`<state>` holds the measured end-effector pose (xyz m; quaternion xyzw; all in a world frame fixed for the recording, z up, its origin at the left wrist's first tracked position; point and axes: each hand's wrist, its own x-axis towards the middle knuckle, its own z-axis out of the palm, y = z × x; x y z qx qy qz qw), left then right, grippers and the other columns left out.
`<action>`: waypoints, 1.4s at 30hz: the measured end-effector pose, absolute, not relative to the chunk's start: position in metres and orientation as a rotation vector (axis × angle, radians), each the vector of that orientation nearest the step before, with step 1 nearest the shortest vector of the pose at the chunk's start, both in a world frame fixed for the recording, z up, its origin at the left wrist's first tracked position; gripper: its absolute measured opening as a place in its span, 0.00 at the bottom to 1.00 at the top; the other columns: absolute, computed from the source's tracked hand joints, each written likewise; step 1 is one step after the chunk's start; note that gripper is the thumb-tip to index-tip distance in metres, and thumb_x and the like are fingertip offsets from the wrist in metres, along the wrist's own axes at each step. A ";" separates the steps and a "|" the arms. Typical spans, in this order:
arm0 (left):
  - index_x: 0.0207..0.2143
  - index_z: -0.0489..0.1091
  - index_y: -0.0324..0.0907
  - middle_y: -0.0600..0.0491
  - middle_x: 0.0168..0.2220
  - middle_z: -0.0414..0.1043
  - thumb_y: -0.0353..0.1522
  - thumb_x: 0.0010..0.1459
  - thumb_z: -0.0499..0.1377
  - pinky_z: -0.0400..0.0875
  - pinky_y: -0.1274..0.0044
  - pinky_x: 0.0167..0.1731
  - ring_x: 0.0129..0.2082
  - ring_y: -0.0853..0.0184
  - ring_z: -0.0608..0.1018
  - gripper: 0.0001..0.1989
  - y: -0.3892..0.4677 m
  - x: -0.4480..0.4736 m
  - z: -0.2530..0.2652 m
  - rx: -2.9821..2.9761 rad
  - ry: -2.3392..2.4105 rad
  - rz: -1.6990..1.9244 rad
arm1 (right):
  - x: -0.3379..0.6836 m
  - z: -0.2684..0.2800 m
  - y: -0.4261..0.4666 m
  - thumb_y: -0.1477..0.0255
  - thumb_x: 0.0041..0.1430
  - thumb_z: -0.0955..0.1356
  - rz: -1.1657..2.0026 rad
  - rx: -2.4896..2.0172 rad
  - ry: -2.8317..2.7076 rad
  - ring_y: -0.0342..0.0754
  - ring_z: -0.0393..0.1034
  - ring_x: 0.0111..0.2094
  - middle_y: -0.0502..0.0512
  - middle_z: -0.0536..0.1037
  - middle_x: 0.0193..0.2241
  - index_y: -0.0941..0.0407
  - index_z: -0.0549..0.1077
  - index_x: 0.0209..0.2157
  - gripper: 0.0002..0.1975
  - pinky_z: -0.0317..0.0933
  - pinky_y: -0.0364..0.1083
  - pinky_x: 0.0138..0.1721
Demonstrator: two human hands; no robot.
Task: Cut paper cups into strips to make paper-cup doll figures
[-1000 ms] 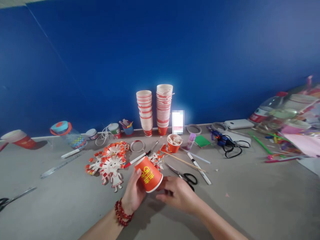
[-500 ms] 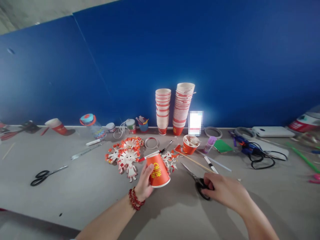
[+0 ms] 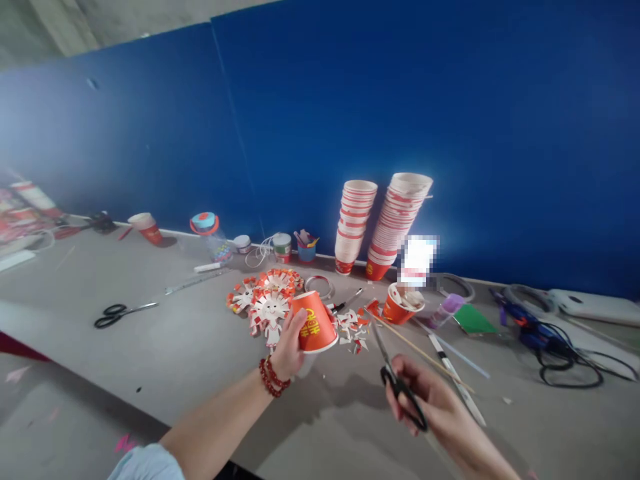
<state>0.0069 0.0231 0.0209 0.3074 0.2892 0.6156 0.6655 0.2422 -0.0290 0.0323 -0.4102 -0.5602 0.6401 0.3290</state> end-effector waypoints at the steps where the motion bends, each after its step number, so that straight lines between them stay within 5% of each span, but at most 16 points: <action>1: 0.43 0.68 0.40 0.45 0.38 0.75 0.47 0.54 0.57 0.72 0.63 0.42 0.38 0.56 0.78 0.22 0.025 0.006 0.021 0.696 0.641 1.410 | 0.235 0.032 -0.032 0.45 0.46 0.68 1.743 -1.039 -1.516 0.42 0.59 0.21 0.49 0.68 0.22 0.55 0.62 0.34 0.29 0.54 0.38 0.18; 17: 0.46 0.68 0.44 0.47 0.38 0.75 0.45 0.52 0.61 0.74 0.65 0.37 0.37 0.58 0.78 0.22 0.011 0.019 0.018 0.728 0.442 1.319 | 0.201 0.027 -0.040 0.38 0.38 0.67 1.938 -0.900 -1.578 0.40 0.56 0.21 0.51 0.69 0.21 0.59 0.64 0.29 0.36 0.49 0.39 0.22; 42: 0.42 0.70 0.43 0.45 0.36 0.75 0.46 0.55 0.56 0.73 0.66 0.36 0.34 0.58 0.77 0.19 0.010 0.020 0.014 0.761 0.442 1.283 | 0.198 0.013 -0.046 0.39 0.45 0.65 2.001 -0.763 -1.483 0.39 0.57 0.18 0.52 0.71 0.21 0.59 0.63 0.32 0.34 0.53 0.38 0.20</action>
